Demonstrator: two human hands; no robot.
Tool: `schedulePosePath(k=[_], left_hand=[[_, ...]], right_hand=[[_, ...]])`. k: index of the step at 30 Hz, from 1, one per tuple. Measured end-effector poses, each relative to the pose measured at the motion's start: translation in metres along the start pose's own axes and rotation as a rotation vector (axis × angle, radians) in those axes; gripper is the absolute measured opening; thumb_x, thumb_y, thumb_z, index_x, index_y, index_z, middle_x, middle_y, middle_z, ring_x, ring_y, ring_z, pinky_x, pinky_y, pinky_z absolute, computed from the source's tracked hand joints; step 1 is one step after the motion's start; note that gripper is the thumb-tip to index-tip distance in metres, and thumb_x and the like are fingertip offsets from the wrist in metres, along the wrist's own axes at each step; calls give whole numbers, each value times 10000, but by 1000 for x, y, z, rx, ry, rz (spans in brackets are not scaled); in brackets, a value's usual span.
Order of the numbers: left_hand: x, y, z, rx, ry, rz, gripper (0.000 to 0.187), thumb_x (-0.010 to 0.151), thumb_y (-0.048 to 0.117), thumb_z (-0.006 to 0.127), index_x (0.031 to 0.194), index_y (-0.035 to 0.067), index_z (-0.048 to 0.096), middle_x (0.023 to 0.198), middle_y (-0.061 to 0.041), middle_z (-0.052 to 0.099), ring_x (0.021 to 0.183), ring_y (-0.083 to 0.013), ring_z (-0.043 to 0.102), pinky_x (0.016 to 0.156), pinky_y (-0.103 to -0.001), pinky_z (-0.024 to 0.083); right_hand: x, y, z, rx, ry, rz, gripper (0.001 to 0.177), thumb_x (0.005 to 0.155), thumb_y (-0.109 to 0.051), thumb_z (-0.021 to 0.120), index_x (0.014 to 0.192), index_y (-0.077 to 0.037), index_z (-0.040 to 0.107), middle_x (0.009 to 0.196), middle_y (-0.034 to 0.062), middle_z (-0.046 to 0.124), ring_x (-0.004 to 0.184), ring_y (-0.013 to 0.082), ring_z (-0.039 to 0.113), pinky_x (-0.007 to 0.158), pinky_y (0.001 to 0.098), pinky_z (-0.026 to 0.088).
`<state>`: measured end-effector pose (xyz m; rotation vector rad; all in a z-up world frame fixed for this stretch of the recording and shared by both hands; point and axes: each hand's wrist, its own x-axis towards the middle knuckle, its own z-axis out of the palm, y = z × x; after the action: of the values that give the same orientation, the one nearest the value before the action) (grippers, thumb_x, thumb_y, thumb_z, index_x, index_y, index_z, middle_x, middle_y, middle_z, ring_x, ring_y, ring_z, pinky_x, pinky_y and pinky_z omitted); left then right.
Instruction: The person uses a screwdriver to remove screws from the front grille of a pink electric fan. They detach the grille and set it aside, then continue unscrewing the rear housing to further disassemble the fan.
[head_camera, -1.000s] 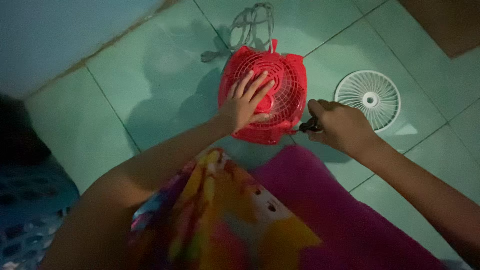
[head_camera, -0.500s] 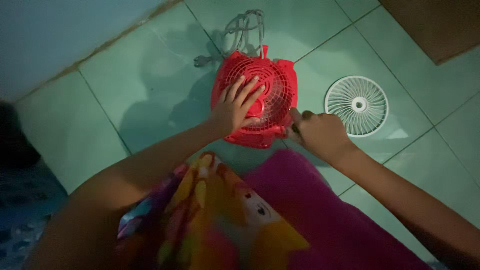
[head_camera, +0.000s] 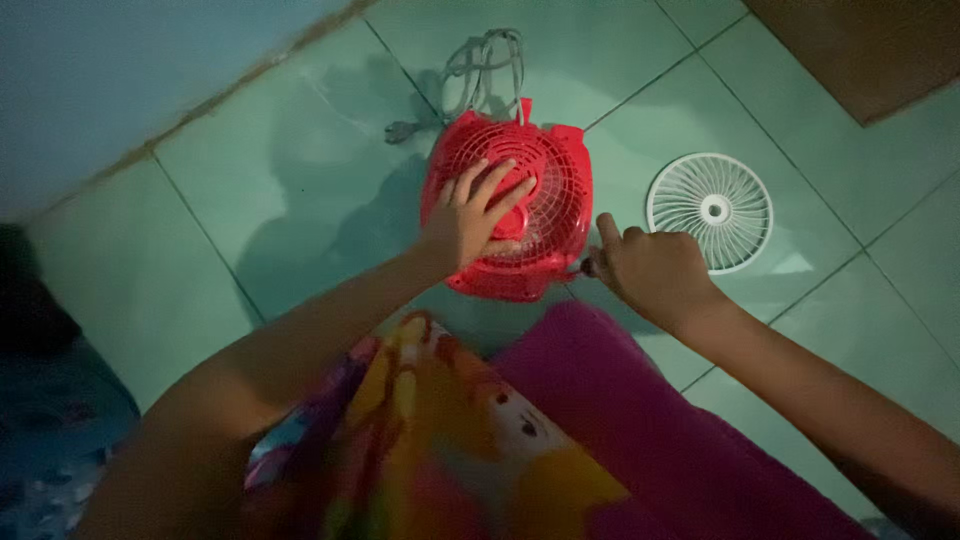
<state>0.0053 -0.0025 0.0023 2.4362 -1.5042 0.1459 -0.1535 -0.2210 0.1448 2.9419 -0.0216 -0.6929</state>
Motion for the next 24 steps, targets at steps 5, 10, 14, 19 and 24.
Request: schedulePosePath(k=[5,10,14,19,24], left_hand=[[6,0,2,4,-85,-77,1105,738,680,783,1622,270,261,1653,-65,244,1482,-374,269,1140,-608,366],[2,-3,1,-29,-38,-57,1142,780,689,766,1637,143,244,1669,-53,248,1507,-353,274,1153,-598,364],[0,-6,1,-54,-33,-31,1120,814,699,736,1638,109,258,1683,-60,240,1518,-352,261,1160,-602,353],[-2,-9,10,-20,11,-10,1111,805,756,684,1590,64,310,1664,-82,256,1506,-370,262,1152,-621,341],[-6,-15,16,-16,86,70,1054,909,749,650,1624,35,349,1708,-100,276,1542,-373,278,1180,-604,357]], right_hand=[[0,5,6,68,304,-172,569,831,-443,751,1173,-54,515,1001,141,654,869,300,725,547,416,621],[-4,1,7,217,370,-190,595,716,-422,776,1114,-52,533,960,144,666,836,304,724,546,437,615],[1,-3,-2,148,-66,68,557,1036,-558,576,1257,-52,505,850,98,746,697,271,765,585,421,631],[1,2,7,143,198,-64,420,967,-446,630,1143,-71,568,812,111,724,673,301,734,544,431,604],[8,7,26,196,578,-266,467,770,-354,691,1116,-75,546,912,169,659,732,328,731,505,424,602]])
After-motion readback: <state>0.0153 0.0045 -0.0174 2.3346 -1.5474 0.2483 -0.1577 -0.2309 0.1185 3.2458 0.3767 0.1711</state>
